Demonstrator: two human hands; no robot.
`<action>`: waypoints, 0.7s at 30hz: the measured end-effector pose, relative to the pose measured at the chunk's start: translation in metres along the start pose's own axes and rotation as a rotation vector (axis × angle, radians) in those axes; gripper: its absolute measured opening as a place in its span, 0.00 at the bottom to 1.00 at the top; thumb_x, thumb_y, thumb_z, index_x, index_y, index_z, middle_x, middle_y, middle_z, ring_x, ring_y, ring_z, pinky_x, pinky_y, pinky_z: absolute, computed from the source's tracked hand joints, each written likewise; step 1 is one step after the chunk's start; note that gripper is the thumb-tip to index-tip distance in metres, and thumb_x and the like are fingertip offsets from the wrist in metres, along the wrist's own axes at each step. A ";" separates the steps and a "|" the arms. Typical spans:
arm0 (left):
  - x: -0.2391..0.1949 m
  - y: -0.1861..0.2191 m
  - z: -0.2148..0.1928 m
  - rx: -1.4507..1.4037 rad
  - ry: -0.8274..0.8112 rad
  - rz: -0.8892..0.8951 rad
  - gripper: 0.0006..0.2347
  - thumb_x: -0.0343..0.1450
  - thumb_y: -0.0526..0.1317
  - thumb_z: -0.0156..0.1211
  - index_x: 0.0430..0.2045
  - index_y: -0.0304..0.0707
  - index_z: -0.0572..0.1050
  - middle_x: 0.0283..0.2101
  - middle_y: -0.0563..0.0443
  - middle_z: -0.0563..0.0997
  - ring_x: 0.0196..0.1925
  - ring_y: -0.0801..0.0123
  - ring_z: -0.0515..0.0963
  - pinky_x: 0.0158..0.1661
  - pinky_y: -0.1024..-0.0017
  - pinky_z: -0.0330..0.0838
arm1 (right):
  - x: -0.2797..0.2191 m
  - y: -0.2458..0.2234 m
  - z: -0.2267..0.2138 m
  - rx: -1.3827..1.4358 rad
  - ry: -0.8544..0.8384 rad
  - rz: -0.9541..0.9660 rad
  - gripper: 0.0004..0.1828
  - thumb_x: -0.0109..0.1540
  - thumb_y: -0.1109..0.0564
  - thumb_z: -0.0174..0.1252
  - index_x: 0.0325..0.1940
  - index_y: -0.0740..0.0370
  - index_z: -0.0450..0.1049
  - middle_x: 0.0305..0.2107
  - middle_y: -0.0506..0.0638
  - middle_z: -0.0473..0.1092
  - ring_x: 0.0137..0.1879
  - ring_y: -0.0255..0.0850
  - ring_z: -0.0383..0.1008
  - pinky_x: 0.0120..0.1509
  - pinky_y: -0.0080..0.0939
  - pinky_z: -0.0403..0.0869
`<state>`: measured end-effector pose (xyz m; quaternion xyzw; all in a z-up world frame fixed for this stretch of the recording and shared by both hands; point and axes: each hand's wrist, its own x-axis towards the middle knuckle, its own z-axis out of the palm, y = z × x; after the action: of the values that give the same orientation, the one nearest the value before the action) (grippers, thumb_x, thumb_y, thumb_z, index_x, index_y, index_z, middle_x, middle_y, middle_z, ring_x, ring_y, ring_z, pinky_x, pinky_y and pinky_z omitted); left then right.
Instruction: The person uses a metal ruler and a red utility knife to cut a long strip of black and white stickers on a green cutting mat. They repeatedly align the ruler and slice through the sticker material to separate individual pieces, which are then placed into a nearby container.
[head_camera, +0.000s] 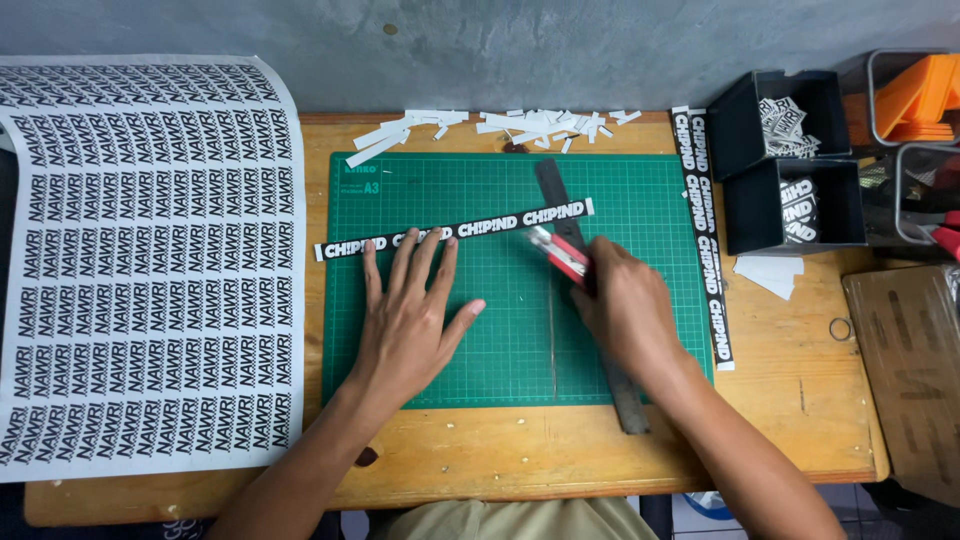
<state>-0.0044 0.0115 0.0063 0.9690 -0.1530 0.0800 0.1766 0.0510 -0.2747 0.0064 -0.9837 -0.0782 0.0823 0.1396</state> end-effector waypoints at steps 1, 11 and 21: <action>0.001 -0.001 0.000 0.000 0.004 0.000 0.31 0.83 0.57 0.55 0.73 0.26 0.74 0.74 0.26 0.73 0.81 0.30 0.68 0.74 0.15 0.43 | -0.001 0.013 -0.004 -0.002 0.003 -0.002 0.20 0.57 0.57 0.78 0.48 0.59 0.77 0.34 0.56 0.79 0.42 0.65 0.87 0.44 0.62 0.82; -0.002 0.011 0.013 -0.072 0.011 0.114 0.30 0.83 0.57 0.56 0.71 0.25 0.74 0.75 0.31 0.75 0.80 0.32 0.68 0.75 0.15 0.40 | -0.013 0.029 -0.023 0.370 0.043 0.151 0.12 0.59 0.62 0.70 0.45 0.61 0.78 0.26 0.63 0.75 0.36 0.66 0.80 0.43 0.58 0.76; 0.001 0.019 0.020 -0.021 0.054 0.118 0.29 0.83 0.56 0.57 0.70 0.26 0.75 0.74 0.31 0.74 0.81 0.33 0.67 0.76 0.16 0.40 | -0.008 0.023 -0.013 0.253 0.134 0.023 0.18 0.56 0.63 0.78 0.47 0.63 0.78 0.32 0.63 0.77 0.40 0.69 0.82 0.45 0.62 0.79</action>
<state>-0.0078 -0.0132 -0.0056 0.9539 -0.2059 0.1149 0.1858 0.0488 -0.3012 0.0136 -0.9623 -0.0464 0.0271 0.2666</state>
